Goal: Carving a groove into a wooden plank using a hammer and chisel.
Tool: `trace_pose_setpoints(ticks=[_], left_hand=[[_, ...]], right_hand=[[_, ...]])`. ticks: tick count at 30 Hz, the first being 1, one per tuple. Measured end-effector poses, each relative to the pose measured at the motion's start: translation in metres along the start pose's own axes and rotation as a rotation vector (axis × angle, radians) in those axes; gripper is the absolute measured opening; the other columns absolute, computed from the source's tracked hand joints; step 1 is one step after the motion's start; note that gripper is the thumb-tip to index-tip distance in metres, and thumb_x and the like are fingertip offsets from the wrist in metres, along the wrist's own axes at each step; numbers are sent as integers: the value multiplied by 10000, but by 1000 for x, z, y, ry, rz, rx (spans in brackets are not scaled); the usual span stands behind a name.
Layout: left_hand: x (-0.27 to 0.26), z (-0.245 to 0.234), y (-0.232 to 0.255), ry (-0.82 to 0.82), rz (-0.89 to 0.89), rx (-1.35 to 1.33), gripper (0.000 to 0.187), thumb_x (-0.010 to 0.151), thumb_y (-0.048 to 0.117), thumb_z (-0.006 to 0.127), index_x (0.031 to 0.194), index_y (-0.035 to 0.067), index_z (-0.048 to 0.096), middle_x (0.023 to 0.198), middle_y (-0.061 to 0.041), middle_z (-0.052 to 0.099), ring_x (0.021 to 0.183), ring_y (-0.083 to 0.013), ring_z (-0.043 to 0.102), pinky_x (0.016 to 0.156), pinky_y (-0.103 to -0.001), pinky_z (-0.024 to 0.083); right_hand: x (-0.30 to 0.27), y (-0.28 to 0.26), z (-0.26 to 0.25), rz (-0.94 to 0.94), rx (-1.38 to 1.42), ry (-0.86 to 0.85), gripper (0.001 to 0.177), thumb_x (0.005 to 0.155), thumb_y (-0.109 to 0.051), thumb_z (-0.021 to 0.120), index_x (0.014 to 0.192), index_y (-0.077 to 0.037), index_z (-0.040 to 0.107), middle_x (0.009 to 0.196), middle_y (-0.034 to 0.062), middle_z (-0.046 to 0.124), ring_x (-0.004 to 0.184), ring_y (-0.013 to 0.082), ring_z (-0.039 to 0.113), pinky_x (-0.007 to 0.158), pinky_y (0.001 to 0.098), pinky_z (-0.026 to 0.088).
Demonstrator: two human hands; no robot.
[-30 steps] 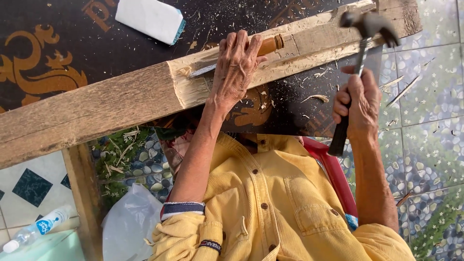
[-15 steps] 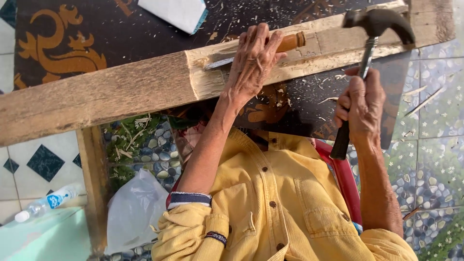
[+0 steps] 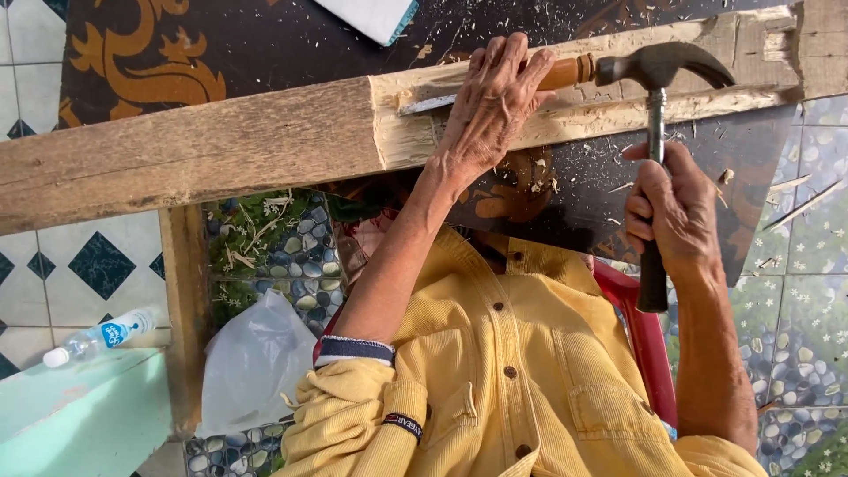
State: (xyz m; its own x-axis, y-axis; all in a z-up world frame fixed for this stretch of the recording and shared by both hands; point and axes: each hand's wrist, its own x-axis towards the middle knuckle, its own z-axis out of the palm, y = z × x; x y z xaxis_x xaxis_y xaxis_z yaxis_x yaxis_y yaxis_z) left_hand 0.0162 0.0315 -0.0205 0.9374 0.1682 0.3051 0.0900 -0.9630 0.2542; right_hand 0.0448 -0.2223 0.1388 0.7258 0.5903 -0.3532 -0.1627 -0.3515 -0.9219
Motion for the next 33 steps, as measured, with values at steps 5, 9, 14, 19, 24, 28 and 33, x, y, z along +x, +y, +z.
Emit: trace_pose_setpoints(ticks=[5, 9, 14, 19, 24, 28, 33], left_hand=[[1, 2, 1, 24, -3, 19, 600, 1183, 493, 630, 1631, 154, 419, 1623, -222, 474, 1536, -376, 487, 1322, -519, 406], [4, -18, 6, 126, 19, -6, 594, 1137, 550, 599, 1534, 113, 542, 1448, -171, 569, 1352, -302, 576, 1208, -477, 526], [2, -11, 1, 78, 0, -51, 584, 1167, 480, 632, 1599, 125, 465, 1546, -187, 515, 1470, -340, 510, 1299, -511, 440], [-6, -1, -2, -60, -69, -185, 703, 1136, 595, 162, 1705, 227, 353, 1776, -147, 270, 1693, -347, 215, 1453, -500, 128], [-1, -18, 1, 49, 6, -12, 522, 1182, 428, 574, 1595, 125, 473, 1552, -198, 526, 1453, -342, 540, 1282, -499, 452], [-3, 0, -3, 27, -15, -13, 626, 1180, 557, 587, 1633, 157, 423, 1646, -222, 470, 1563, -388, 462, 1351, -520, 384], [-6, 6, -6, -47, -34, 43, 624, 1222, 580, 505, 1689, 206, 330, 1733, -154, 377, 1638, -352, 342, 1397, -489, 265]], right_hand=[[-2, 8, -5, -133, 44, 183, 182, 1202, -318, 417, 1262, -155, 473, 702, -64, 328, 505, 37, 332, 394, 190, 329], [8, 25, -8, -75, -84, -16, 147, 1197, -239, 411, 1278, -136, 476, 689, -56, 379, 476, 72, 363, 335, 209, 343], [-4, 9, -6, -39, 7, 107, 173, 1192, -257, 418, 1265, -134, 514, 670, -57, 327, 478, 50, 334, 371, 197, 341], [2, 17, -1, -208, -19, 190, 165, 1234, -280, 372, 1290, -138, 435, 722, -55, 326, 509, 56, 346, 375, 183, 335], [-6, 1, 9, 22, 10, 74, 194, 1174, -255, 411, 1267, -126, 522, 647, -53, 307, 476, 55, 313, 393, 216, 313], [-3, 21, 0, -123, 27, 178, 191, 1208, -327, 444, 1249, -144, 482, 698, -66, 336, 486, 42, 343, 377, 194, 346], [-2, 7, 8, 21, -75, 13, 162, 1189, -201, 400, 1296, -122, 492, 697, -47, 356, 506, 71, 359, 382, 211, 364]])
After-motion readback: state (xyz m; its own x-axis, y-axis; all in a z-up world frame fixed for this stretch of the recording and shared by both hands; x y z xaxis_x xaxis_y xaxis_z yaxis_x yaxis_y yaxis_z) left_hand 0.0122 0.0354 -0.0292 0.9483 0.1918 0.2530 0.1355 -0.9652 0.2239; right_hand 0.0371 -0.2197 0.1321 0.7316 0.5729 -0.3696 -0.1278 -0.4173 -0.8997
